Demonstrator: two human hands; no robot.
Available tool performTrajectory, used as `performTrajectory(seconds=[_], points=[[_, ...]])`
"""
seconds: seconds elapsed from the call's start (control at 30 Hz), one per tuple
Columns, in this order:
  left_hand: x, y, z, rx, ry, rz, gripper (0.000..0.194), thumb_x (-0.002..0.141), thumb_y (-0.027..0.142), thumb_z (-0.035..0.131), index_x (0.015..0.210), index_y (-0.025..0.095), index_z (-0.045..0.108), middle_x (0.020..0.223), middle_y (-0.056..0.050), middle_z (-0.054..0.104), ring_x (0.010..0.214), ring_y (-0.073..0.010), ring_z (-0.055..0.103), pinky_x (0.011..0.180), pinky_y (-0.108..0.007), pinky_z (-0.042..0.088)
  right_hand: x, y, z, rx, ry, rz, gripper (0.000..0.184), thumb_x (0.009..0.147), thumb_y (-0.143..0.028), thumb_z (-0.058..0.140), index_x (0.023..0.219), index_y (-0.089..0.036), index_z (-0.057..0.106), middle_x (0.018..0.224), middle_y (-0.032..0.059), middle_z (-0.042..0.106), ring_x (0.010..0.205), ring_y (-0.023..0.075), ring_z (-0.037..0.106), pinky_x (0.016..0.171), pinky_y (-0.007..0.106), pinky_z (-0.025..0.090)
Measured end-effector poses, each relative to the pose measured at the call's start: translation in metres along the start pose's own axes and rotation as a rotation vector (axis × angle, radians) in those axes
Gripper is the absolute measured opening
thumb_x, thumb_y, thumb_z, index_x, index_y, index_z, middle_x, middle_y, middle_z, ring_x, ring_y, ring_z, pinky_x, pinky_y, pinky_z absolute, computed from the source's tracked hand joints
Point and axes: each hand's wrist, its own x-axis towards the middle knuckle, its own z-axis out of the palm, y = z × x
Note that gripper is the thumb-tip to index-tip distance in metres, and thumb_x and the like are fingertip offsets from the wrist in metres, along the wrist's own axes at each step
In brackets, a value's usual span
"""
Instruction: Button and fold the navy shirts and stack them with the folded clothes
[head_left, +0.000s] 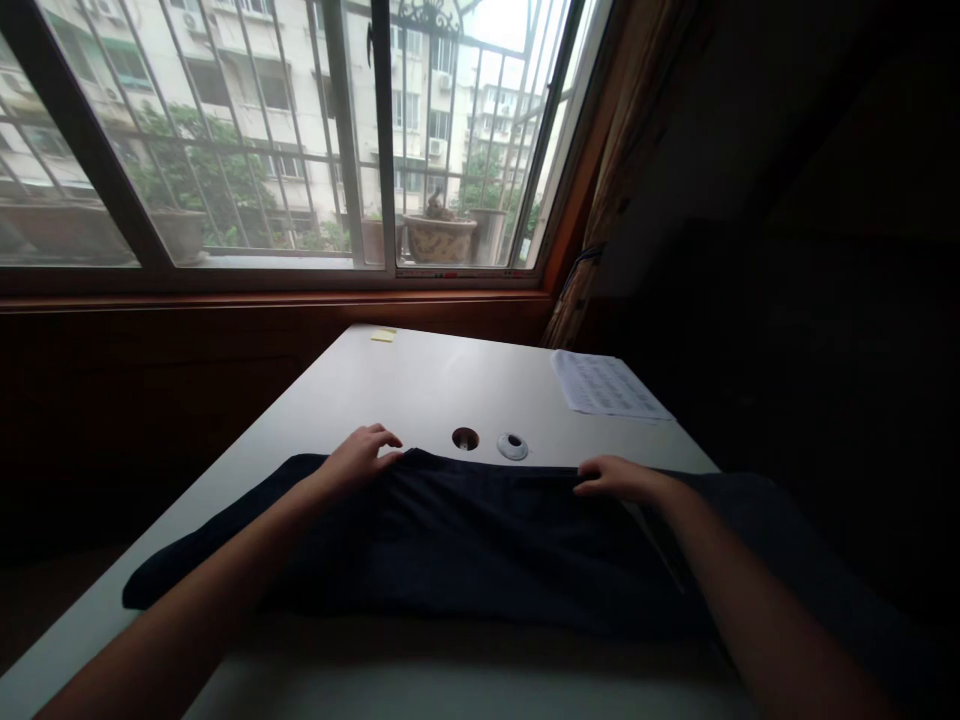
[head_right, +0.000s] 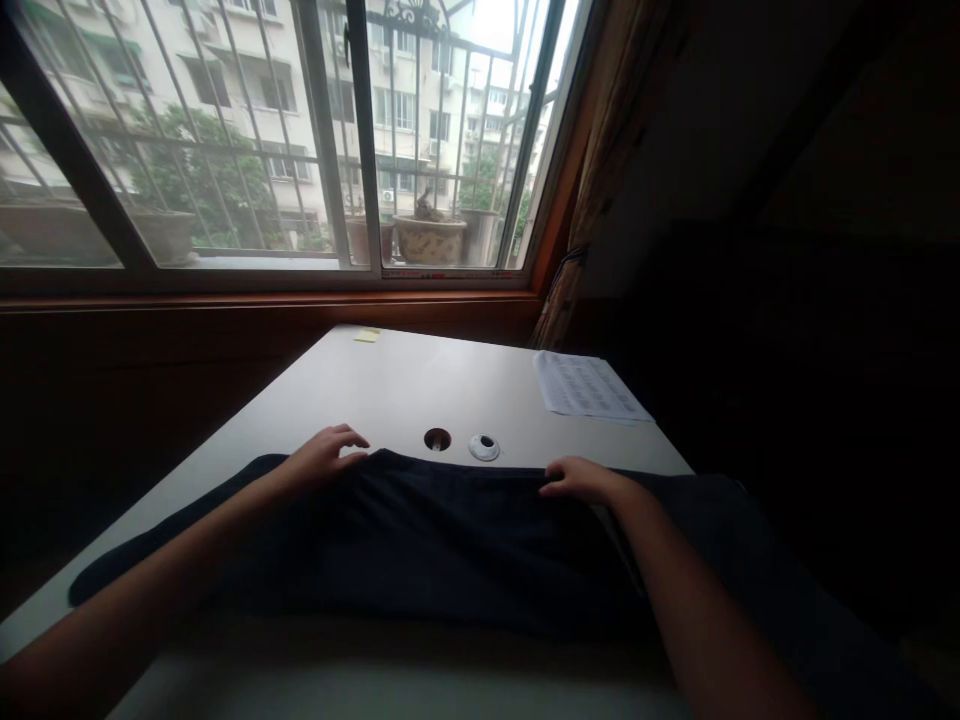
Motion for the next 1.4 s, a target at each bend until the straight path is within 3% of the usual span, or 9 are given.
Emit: performTrajectory(seconds=[0.17,0.4,0.53,0.7,0.83,1.0,1.2,1.4], points=[[0.028,0.016,0.033,-0.007,-0.024,0.004,0.028,0.086,0.036,0.062,0.106,0.021,0.074,0.11,-0.01,0.065,0.101,-0.0261,0.064,0.091,-0.035,0.052,-0.006,0.03,-0.006,0.08,0.063,-0.006,0.048,0.071,-0.062,0.069,0.088,-0.017,0.07,0.086,0.0049,0.071,0.082,0.0234,0.063,0.072,0.03,0.046],[0.034,0.013,0.039,-0.017,-0.028,-0.05,0.019,0.081,0.034,0.065,0.091,0.019,0.073,0.104,-0.009,0.061,0.094,-0.0254,0.067,0.087,-0.034,0.053,-0.003,0.041,0.01,0.113,0.195,0.05,0.046,0.083,-0.06,0.06,0.089,-0.016,0.068,0.079,0.0045,0.069,0.074,0.0196,0.062,0.064,0.027,0.045],[0.036,0.016,0.037,-0.029,-0.014,-0.059,0.02,0.085,0.036,0.06,0.093,0.02,0.07,0.106,-0.008,0.062,0.094,-0.0237,0.068,0.085,-0.032,0.054,0.003,0.038,0.019,0.023,0.313,0.11,0.032,0.089,-0.047,0.061,0.086,-0.016,0.068,0.085,0.0076,0.072,0.079,0.0201,0.063,0.067,0.027,0.046],[0.04,0.021,0.041,0.01,0.007,-0.05,0.018,0.087,0.034,0.058,0.093,0.02,0.067,0.104,-0.008,0.064,0.094,-0.0243,0.066,0.082,-0.033,0.054,0.009,0.032,0.029,-0.134,0.478,0.187,0.029,0.099,-0.042,0.054,0.102,-0.016,0.065,0.102,0.0065,0.069,0.09,0.0189,0.065,0.083,0.036,0.05],[0.04,0.018,0.049,0.072,0.036,0.004,0.015,0.089,0.031,0.057,0.092,0.021,0.066,0.103,-0.009,0.063,0.098,-0.0266,0.062,0.084,-0.037,0.052,0.01,0.025,0.043,-0.265,0.562,0.217,0.025,0.104,-0.035,0.045,0.108,-0.017,0.062,0.107,0.0106,0.07,0.094,0.021,0.066,0.081,0.033,0.048],[0.038,0.01,0.056,0.143,0.089,0.09,0.015,0.094,0.032,0.054,0.095,0.021,0.065,0.104,-0.008,0.062,0.099,-0.0269,0.058,0.088,-0.04,0.05,0.004,0.016,0.059,-0.419,0.62,0.203,0.024,0.105,-0.036,0.041,0.112,-0.021,0.059,0.11,0.0105,0.07,0.089,0.0228,0.069,0.074,0.031,0.045],[0.035,0.006,0.065,0.216,0.159,0.154,0.019,0.098,0.031,0.049,0.099,0.021,0.064,0.104,-0.008,0.06,0.099,-0.0264,0.055,0.09,-0.041,0.051,-0.004,0.01,0.063,-0.535,0.694,0.182,0.026,0.105,-0.036,0.041,0.116,-0.022,0.059,0.112,0.0102,0.067,0.084,0.023,0.068,0.071,0.031,0.046],[0.03,0.024,0.061,0.272,0.221,0.221,0.027,0.1,0.03,0.047,0.12,0.02,0.063,0.122,-0.013,0.06,0.111,-0.0295,0.054,0.097,-0.048,0.049,-0.018,-0.012,0.064,-0.596,0.78,0.084,0.034,0.102,-0.022,0.043,0.133,-0.016,0.055,0.122,0.018,0.061,0.111,0.0317,0.058,0.09,0.042,0.047]])
